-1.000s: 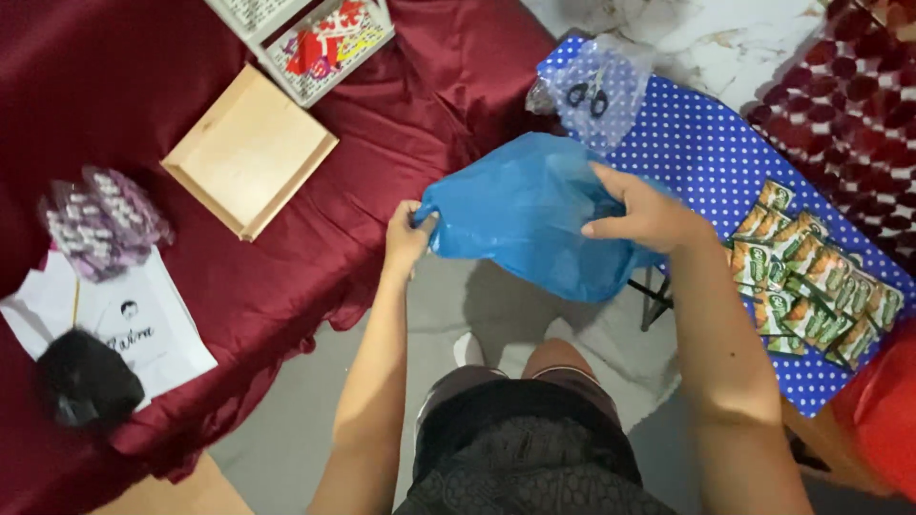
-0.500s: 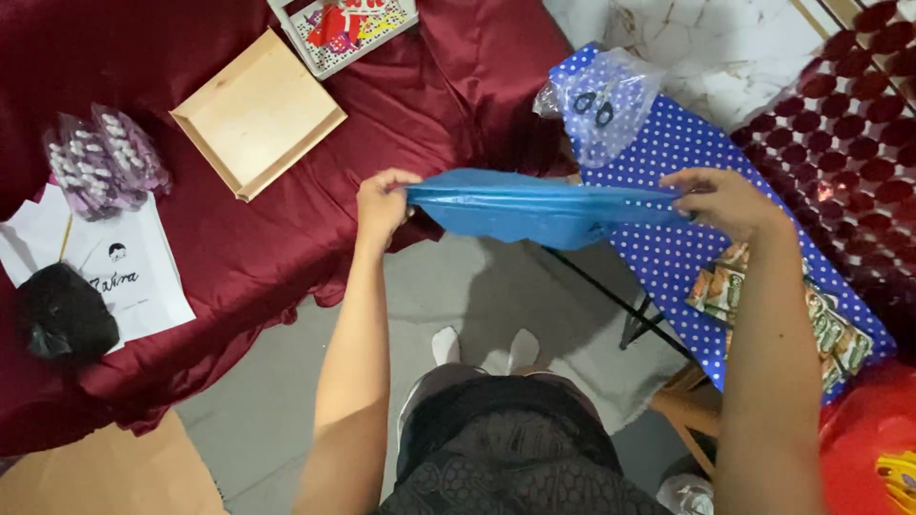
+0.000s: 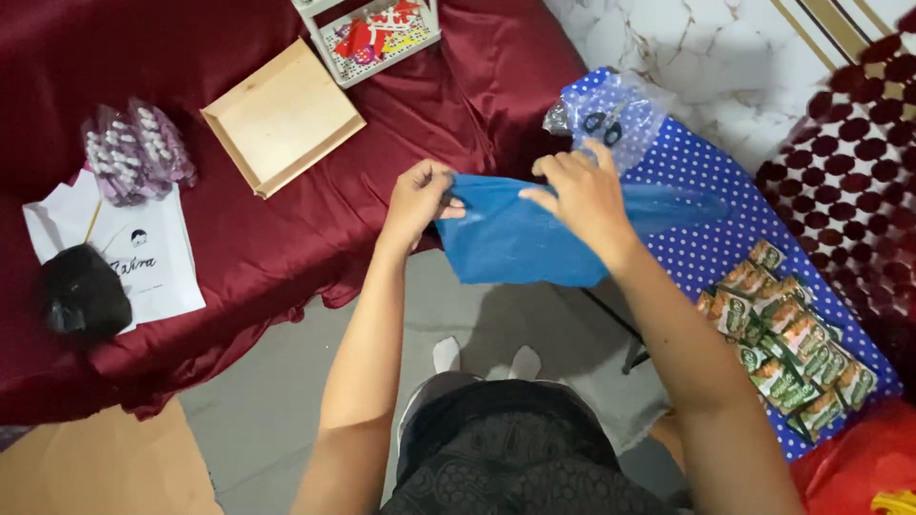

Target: The person removes multiple small snack packets from a blue plastic bag and places them on a blue polka-dotted table. After emptying the bag, they fold and roll it into a compact bundle and set it aside.

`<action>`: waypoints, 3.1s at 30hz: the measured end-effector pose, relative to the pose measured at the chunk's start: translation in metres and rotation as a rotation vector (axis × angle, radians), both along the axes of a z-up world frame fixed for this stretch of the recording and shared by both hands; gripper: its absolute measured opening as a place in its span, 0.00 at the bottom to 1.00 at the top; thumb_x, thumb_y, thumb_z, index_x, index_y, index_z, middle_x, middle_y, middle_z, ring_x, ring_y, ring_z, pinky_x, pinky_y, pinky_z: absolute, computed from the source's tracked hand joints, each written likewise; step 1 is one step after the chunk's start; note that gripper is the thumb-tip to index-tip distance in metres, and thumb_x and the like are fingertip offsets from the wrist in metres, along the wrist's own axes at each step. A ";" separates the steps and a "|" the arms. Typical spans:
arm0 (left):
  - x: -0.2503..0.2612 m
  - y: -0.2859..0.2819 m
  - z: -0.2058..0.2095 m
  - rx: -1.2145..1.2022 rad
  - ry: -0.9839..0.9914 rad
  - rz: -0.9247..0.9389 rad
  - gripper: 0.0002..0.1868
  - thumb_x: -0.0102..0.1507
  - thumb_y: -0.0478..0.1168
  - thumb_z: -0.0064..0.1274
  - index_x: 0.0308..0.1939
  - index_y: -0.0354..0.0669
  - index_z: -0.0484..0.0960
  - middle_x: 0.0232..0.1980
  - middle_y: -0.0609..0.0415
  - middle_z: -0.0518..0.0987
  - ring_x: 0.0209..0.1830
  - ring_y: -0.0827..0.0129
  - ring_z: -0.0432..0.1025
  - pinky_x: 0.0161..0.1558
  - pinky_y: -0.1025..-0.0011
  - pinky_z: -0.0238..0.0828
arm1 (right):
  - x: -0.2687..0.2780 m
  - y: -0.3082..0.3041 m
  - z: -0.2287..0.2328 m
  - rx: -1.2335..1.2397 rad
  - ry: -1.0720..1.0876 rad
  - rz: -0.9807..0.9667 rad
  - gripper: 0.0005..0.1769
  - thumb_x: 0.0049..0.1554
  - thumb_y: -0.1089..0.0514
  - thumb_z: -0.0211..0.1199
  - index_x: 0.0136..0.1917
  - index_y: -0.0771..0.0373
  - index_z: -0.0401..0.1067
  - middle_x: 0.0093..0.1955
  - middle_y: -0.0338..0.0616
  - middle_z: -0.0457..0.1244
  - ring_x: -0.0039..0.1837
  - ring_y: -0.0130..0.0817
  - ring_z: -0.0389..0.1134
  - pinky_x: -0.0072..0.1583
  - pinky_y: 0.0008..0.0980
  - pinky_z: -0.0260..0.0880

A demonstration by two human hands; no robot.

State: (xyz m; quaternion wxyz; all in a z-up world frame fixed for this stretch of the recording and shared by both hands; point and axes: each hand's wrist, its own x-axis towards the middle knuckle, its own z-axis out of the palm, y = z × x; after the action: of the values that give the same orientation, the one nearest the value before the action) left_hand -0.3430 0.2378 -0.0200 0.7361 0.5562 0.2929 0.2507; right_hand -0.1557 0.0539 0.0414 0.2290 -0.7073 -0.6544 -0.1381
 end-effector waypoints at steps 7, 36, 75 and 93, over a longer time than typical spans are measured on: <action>-0.032 -0.005 0.003 0.444 0.004 -0.043 0.09 0.65 0.39 0.60 0.45 0.37 0.85 0.30 0.61 0.79 0.27 0.82 0.70 0.31 0.79 0.66 | 0.007 0.022 0.003 -0.075 0.284 0.148 0.13 0.59 0.48 0.69 0.49 0.59 0.76 0.46 0.46 0.67 0.51 0.47 0.69 0.53 0.43 0.67; -0.031 0.074 -0.056 -0.577 -0.201 0.095 0.25 0.70 0.52 0.41 0.66 0.44 0.69 0.65 0.45 0.75 0.63 0.55 0.73 0.61 0.53 0.75 | 0.090 -0.081 -0.116 -0.293 1.553 -0.371 0.45 0.67 0.29 0.29 0.67 0.64 0.72 0.66 0.50 0.68 0.71 0.47 0.64 0.71 0.40 0.59; -0.019 0.074 -0.042 0.265 0.026 0.115 0.27 0.50 0.17 0.33 0.44 0.31 0.86 0.53 0.52 0.80 0.40 0.68 0.80 0.33 0.70 0.81 | 0.125 -0.110 -0.050 -0.607 1.131 -0.353 0.30 0.51 0.64 0.68 0.67 0.54 0.76 0.48 0.42 0.64 0.50 0.32 0.64 0.52 0.30 0.67; 0.012 0.023 0.032 0.069 0.062 -0.037 0.08 0.63 0.32 0.50 0.41 0.34 0.84 0.34 0.54 0.81 0.31 0.73 0.77 0.35 0.75 0.79 | -0.031 0.029 -0.009 -0.042 0.078 -0.098 0.32 0.47 0.46 0.74 0.61 0.62 0.75 0.55 0.49 0.70 0.61 0.49 0.69 0.70 0.61 0.52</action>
State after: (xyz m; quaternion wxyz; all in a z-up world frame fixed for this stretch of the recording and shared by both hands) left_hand -0.3309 0.2610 0.0121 0.7116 0.5941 0.2965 0.2297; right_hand -0.1868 0.0825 0.0329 0.2323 -0.7479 -0.6124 -0.1076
